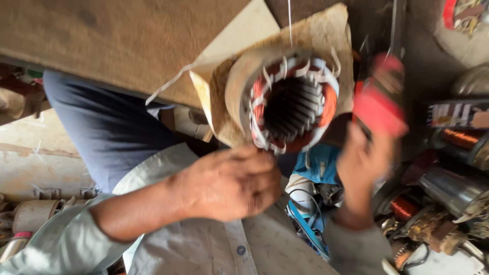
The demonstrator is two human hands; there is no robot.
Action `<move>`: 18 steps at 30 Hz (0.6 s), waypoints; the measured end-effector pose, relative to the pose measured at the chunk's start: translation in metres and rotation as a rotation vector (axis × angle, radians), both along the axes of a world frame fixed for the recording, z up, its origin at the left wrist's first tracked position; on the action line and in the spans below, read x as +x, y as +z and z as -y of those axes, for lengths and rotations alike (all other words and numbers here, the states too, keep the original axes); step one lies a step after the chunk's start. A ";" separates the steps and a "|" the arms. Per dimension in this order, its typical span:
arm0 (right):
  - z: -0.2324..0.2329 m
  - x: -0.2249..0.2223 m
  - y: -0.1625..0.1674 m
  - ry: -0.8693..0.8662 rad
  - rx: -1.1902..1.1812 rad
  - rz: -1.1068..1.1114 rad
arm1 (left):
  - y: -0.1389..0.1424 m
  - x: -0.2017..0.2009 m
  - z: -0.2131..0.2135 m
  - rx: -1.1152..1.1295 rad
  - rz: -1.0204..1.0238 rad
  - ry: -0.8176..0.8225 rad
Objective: The person ties white string around the copper windings of an electric motor stator, pulling the cord tight around the coil ends and tapping the windings with a mallet to seat them. They rotate the stator on the workbench and work around its circumference, tightening successive ties.
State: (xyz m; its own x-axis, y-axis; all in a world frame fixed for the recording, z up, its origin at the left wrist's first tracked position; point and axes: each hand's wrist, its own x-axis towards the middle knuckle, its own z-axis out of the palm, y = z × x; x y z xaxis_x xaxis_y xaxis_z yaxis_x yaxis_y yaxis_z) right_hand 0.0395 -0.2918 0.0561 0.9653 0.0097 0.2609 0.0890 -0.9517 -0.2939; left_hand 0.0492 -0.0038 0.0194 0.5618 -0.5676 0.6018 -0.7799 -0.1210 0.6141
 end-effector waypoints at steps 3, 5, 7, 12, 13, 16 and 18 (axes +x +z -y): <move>-0.015 -0.035 0.051 -0.044 0.369 0.130 | -0.007 0.009 -0.001 -0.015 0.004 -0.113; -0.018 -0.054 0.078 0.093 0.533 -0.076 | -0.010 0.012 -0.001 -0.015 0.012 -0.137; -0.012 -0.059 0.094 0.206 0.637 -0.419 | -0.013 0.014 -0.001 -0.015 0.016 -0.175; 0.009 -0.031 0.094 0.150 0.476 -1.186 | -0.015 0.015 -0.002 -0.052 -0.039 -0.236; 0.012 -0.023 0.095 0.134 0.464 -1.252 | -0.014 0.015 -0.002 -0.065 -0.043 -0.223; 0.012 -0.004 0.099 0.228 0.794 -1.011 | -0.014 0.016 -0.002 -0.067 -0.028 -0.169; 0.007 0.004 0.102 0.260 0.946 -0.724 | -0.014 0.017 -0.001 -0.048 -0.005 -0.170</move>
